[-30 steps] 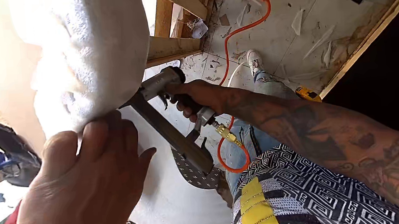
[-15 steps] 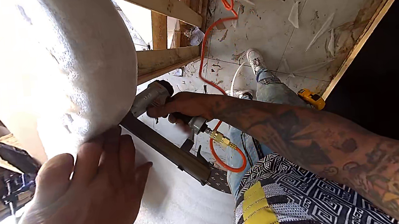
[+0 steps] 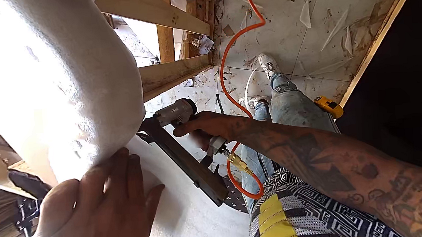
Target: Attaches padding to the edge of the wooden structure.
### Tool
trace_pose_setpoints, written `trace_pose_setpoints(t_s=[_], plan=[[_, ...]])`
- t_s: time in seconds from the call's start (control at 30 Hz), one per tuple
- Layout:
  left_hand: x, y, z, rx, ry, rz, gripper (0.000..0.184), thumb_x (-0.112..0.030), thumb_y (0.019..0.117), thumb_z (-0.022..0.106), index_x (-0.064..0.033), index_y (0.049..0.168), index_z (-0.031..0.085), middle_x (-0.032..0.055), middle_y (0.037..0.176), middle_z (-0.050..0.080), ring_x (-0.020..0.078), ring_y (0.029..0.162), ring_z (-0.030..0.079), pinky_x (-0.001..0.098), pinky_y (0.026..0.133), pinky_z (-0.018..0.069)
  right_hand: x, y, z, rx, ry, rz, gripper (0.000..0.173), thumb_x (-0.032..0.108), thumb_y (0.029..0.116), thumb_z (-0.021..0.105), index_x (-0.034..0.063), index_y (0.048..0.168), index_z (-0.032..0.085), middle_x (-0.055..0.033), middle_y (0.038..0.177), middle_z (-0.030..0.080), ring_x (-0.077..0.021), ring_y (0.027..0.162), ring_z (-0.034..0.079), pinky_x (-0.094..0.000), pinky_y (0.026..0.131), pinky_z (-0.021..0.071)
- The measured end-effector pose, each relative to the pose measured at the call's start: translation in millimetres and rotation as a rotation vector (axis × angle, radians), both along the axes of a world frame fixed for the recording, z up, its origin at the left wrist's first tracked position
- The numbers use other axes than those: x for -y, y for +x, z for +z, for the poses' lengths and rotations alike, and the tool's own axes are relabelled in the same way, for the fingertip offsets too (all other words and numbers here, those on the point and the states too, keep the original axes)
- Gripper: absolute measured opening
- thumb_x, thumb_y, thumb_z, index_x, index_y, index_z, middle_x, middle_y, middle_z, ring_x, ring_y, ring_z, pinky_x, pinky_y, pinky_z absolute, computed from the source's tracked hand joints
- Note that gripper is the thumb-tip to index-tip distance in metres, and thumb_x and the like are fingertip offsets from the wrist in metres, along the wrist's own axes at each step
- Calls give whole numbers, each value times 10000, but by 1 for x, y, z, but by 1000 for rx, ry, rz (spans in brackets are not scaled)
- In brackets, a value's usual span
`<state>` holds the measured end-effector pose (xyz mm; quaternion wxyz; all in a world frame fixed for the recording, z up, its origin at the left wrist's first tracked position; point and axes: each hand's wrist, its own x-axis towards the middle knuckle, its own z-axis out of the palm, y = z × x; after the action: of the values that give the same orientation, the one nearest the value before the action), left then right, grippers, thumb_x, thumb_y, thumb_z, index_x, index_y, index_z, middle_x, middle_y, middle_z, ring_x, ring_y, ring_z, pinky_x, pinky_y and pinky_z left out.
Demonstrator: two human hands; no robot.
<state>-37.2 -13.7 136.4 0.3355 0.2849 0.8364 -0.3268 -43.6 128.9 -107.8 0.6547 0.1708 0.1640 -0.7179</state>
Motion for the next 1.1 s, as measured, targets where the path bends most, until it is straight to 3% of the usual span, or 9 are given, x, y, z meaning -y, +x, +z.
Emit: trace_pose_setpoints(t_s=[0.17, 0.33, 0.53, 0.77, 0.9, 1.03, 1.1], plan=[[0, 2, -2, -16, -32, -41, 777, -590, 1033, 300, 33, 1427, 546, 270, 1379, 598, 477, 1157, 585, 612, 987, 370, 4, -4, 6, -7, -38, -37, 250, 341, 997, 673, 120, 980, 558, 24, 615, 485, -84, 461, 541, -268, 446, 549], [-1, 2, -4, -8, -39, -61, 748, -565, 1039, 301, -24, 1536, 444, 243, 1492, 519, 465, 1150, 581, 601, 947, 383, -24, 7, -3, 18, 11, -30, 242, 348, 995, 667, 132, 958, 565, 34, 614, 485, -79, 469, 543, -269, 461, 554], [-6, 2, -5, 13, -70, -75, 750, -537, 1031, 371, 36, 1507, 458, 249, 1515, 496, 468, 1085, 588, 588, 871, 400, -29, 22, 13, 88, -59, -68, 251, 359, 1004, 657, 128, 973, 563, 22, 643, 504, -87, 488, 564, -271, 466, 562], [-11, -5, -3, 45, -147, -149, 799, -581, 1000, 411, 34, 1507, 459, 224, 1505, 519, 433, 1087, 602, 549, 852, 422, -10, 13, 31, 99, -66, -151, 262, 348, 996, 674, 132, 911, 553, 33, 614, 482, -72, 470, 541, -256, 456, 548], [-11, -6, -3, 57, -140, -141, 805, -586, 1005, 396, 41, 1506, 454, 229, 1504, 519, 441, 1101, 600, 556, 858, 424, -10, 11, 26, 49, -69, -166, 231, 293, 1002, 661, 127, 912, 529, 26, 609, 475, -81, 464, 540, -274, 462, 558], [-9, -7, -2, 62, -111, -157, 812, -598, 1006, 370, 36, 1507, 454, 229, 1494, 529, 432, 1082, 603, 543, 836, 421, -24, 8, 15, 38, -35, -178, 244, 335, 986, 687, 131, 975, 554, 31, 624, 494, -77, 472, 544, -269, 462, 556], [-10, -8, -2, 60, -111, -152, 804, -594, 1006, 377, 31, 1506, 458, 223, 1498, 528, 428, 1102, 600, 540, 840, 420, -32, 8, 11, 48, -15, -198, 247, 339, 983, 688, 134, 939, 558, 32, 621, 495, -77, 470, 547, -265, 456, 554]])
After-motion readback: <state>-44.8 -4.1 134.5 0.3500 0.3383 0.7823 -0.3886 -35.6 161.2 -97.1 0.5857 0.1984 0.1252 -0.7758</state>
